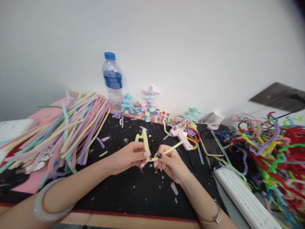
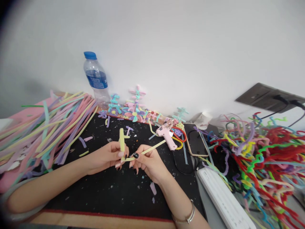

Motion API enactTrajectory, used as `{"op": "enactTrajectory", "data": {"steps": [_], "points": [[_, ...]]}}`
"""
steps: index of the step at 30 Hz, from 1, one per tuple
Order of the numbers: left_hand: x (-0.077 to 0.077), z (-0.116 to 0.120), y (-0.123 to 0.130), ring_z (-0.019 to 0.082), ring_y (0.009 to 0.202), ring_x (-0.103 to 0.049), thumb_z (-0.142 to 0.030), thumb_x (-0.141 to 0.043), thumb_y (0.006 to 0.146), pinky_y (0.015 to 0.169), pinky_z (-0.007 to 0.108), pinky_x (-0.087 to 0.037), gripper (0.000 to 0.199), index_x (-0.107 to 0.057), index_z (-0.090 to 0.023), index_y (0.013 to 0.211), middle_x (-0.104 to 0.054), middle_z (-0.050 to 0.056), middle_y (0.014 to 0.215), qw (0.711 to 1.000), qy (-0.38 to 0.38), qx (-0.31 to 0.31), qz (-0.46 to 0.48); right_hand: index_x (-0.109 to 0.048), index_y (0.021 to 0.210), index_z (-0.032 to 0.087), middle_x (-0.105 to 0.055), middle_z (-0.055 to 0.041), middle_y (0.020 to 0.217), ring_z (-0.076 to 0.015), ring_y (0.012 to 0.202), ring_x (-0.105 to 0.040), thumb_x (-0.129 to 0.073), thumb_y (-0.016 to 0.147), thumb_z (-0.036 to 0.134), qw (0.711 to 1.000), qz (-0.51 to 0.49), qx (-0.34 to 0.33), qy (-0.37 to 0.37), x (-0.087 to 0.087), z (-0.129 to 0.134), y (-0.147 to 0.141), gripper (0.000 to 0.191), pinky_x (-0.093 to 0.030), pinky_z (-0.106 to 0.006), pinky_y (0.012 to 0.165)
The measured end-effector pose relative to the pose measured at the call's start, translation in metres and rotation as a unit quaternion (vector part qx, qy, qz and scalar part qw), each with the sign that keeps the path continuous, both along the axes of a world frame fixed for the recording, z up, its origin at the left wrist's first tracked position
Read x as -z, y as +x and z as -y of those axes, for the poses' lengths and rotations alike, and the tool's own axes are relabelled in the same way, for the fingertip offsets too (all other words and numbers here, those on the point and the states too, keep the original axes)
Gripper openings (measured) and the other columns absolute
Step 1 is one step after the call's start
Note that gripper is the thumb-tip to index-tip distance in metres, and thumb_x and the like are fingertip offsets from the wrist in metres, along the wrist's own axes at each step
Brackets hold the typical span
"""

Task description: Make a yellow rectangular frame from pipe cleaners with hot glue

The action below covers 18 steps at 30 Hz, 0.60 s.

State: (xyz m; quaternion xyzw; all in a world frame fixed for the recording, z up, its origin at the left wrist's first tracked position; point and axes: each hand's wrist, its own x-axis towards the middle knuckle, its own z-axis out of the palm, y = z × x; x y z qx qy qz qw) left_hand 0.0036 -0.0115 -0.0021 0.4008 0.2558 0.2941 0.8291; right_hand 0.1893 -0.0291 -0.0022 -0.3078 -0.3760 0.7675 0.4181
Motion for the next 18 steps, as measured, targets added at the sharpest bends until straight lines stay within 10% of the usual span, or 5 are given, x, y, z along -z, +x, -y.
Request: {"op": "enactTrajectory", "data": {"steps": [18], "points": [[-0.0018, 0.0007, 0.0038, 0.008, 0.057, -0.054, -0.035, -0.070, 0.074, 0.056, 0.020, -0.047, 0.023, -0.064, -0.012, 0.074, -0.058, -0.001, 0.063, 0.996, 0.000, -0.092, -0.003, -0.062, 0.067, 0.016, -0.067, -0.0002, 0.065, -0.0053, 0.043, -0.050, -0.073, 0.072, 0.022, 0.997, -0.029, 0.067, -0.025, 0.0010, -0.0025, 0.0021, 0.013, -0.042, -0.017, 0.043]]}}
